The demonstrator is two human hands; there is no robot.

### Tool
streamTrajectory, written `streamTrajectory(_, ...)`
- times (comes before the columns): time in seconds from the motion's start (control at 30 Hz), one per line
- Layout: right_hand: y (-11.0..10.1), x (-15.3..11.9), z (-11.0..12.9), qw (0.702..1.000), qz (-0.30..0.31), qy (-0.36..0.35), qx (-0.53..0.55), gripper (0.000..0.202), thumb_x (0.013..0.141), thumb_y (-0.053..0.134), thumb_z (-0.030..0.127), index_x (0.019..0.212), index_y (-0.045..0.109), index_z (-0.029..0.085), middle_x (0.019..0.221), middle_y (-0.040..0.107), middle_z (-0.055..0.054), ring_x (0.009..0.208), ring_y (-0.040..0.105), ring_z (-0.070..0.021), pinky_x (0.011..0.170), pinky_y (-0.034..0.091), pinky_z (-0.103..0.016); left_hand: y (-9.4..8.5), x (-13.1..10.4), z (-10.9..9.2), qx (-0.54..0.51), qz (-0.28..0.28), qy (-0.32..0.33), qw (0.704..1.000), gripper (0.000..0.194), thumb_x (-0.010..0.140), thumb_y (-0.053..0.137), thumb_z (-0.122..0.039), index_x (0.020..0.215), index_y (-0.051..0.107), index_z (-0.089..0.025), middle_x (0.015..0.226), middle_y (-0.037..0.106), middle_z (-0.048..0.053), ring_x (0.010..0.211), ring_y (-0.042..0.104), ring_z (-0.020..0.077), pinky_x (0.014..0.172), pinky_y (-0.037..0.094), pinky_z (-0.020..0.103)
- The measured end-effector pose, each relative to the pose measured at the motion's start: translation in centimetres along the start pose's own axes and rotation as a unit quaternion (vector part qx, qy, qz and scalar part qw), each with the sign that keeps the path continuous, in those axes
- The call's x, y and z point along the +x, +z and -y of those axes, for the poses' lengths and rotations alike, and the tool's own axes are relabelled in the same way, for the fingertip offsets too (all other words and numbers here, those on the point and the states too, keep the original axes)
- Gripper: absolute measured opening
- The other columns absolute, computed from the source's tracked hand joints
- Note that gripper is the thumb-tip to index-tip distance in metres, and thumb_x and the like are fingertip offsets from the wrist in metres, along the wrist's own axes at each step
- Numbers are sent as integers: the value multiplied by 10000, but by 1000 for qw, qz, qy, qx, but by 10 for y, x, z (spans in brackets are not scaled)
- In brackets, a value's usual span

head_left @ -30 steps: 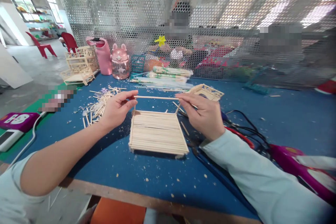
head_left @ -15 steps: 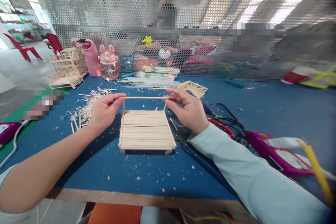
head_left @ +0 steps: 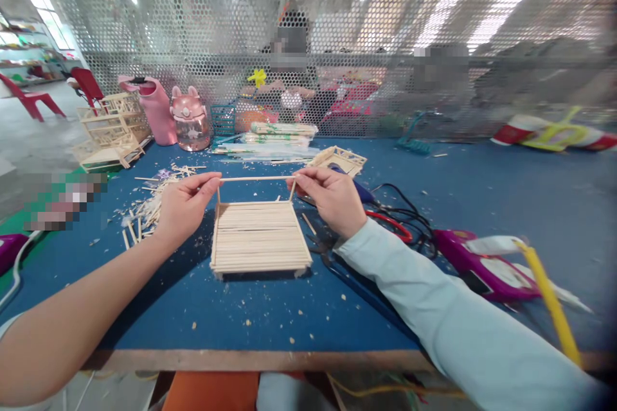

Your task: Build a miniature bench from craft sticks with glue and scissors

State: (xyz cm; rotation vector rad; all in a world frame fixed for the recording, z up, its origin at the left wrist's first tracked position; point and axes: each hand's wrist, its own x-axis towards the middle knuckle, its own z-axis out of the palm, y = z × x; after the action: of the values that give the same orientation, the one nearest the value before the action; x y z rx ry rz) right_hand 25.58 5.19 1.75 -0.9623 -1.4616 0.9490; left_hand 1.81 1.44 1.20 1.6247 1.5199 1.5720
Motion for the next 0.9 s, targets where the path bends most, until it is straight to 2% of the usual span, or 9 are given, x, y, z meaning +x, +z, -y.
streamTrajectory(0.17, 0, 1, -2, 1000, -8, 16, 16, 280, 638, 727, 428, 751, 656, 181, 703, 714, -28, 606, 632, -134, 610, 532, -278, 0, 1, 4, 2, 12, 23, 1000, 312, 764, 621, -418, 935, 722, -178, 870, 734, 56, 756, 646, 177, 719, 508, 299)
streamTrajectory(0.23, 1, 1, -3, 1000, -12, 13, 19, 272, 632, 736, 414, 744, 657, 178, 690, 709, -23, 594, 625, -129, 610, 530, -276, 0, 2, 6, -40, 25, 17, 999, 325, 766, 620, -428, 953, 714, -180, 880, 731, 60, 768, 643, 169, 714, 507, 289)
streamTrajectory(0.37, 1, 2, -4, 1000, -16, 4, 20, 252, 630, 742, 391, 736, 668, 174, 669, 703, -13, 600, 627, -127, 616, 528, -267, -1, 5, 10, -202, 39, -60, 977, 369, 767, 607, -470, 1010, 684, -203, 871, 719, 55, 746, 627, 135, 627, 493, 243)
streamTrajectory(0.43, 1, 2, -4, 1000, -17, -5, 11, 242, 639, 737, 386, 735, 672, 173, 661, 700, -13, 585, 619, -126, 602, 526, -268, -1, 6, 10, -239, 39, -88, 966, 349, 758, 617, -476, 972, 691, -209, 878, 714, 50, 757, 618, 125, 625, 483, 230)
streamTrajectory(0.57, 1, 1, -3, 1000, -15, -17, -5, 233, 651, 729, 385, 730, 675, 172, 649, 694, -16, 559, 604, -126, 573, 522, -270, 0, 6, 11, -189, 42, -88, 977, 332, 743, 639, -469, 916, 707, -194, 882, 714, 59, 800, 612, 140, 668, 470, 244)
streamTrajectory(0.77, 1, 0, -5, 1000, -17, -12, -12, 251, 679, 704, 402, 774, 669, 172, 701, 707, -26, 604, 632, -134, 593, 532, -271, 1, 5, 15, -83, 74, -119, 987, 470, 810, 479, -579, 845, 726, -181, 849, 715, 70, 791, 609, 171, 646, 439, 266)
streamTrajectory(0.9, 1, -1, -6, 999, -19, -19, -26, 270, 700, 684, 421, 791, 661, 168, 723, 709, -36, 623, 640, -140, 597, 533, -275, -2, 5, 14, -63, 86, -86, 991, 439, 752, 561, -586, 806, 731, -185, 807, 716, 53, 790, 611, 180, 705, 438, 271)
